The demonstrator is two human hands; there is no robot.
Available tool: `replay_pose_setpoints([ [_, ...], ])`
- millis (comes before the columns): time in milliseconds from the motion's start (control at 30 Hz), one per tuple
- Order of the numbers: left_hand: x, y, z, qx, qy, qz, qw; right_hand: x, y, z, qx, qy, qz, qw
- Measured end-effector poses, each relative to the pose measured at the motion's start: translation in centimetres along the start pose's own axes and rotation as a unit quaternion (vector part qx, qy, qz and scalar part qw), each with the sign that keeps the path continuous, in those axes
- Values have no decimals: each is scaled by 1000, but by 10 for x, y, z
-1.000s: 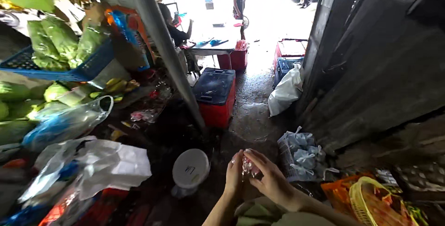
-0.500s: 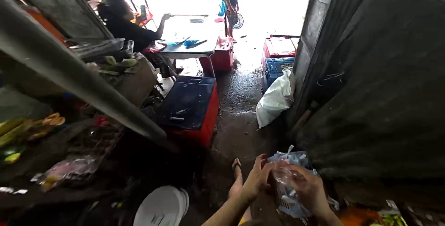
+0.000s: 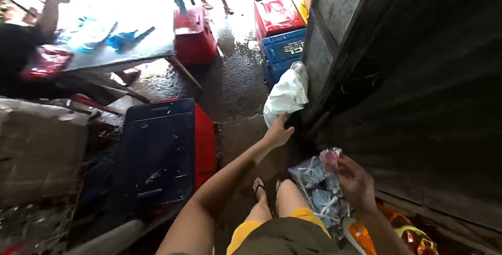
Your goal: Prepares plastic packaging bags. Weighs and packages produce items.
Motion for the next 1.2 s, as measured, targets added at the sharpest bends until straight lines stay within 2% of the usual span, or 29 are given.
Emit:
replay_pose_setpoints([
  [133, 13, -26, 98, -26, -45, 152, 987, -1, 16, 90, 27, -45, -67, 996],
  [333, 12, -30, 251, -74, -53, 230, 969, 17, 54, 274, 97, -109, -142, 979],
  [433, -3, -29, 311, -89, -28, 258, 962, 47, 90, 370, 68, -68, -134, 986],
  [500, -20, -36, 339, -81, -38, 259, 962, 81, 121, 424, 28, -12, -121, 992],
  [633, -45, -69, 346, -57, -62, 249, 965, 154, 178, 492, -41, 149, -72, 985],
  [700, -44, -90, 334, -45, -70, 233, 969, 182, 208, 510, -113, 232, -72, 963],
  [767, -34, -109, 322, -21, -66, 219, 973, 199, 248, 517, -265, 276, -96, 919],
  [833, -23, -118, 316, 11, -27, 214, 976, 199, 290, 506, -476, 254, -127, 832],
  [867, -18, -120, 315, 24, -5, 207, 978, 192, 300, 499, -548, 238, -148, 788],
  [900, -15, -121, 315, 36, 13, 202, 979, 196, 305, 497, -575, 226, -169, 768],
  [933, -12, -122, 315, 49, 29, 195, 979, 210, 310, 502, -565, 221, -186, 773],
  [1000, -8, -125, 317, 65, 48, 172, 982, 226, 305, 527, -468, 206, -177, 841],
  [1033, -6, -128, 318, 65, 53, 155, 984, 215, 292, 540, -408, 204, -139, 879],
  [1100, -4, -128, 319, 17, 40, 125, 991, 188, 256, 553, -292, 235, -37, 926],
  [1200, -1, -121, 305, -16, 50, 108, 993, 182, 215, 545, -134, 267, 105, 949],
])
Point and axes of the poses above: each hand's wrist, its own z-axis towards the middle knuckle, its own y-axis out of the palm, x = y × z, the point moved 10 cm from there along z, towards the middle knuckle, and after that the axes turned 10 degrees about -x, right-handed, at the moved point
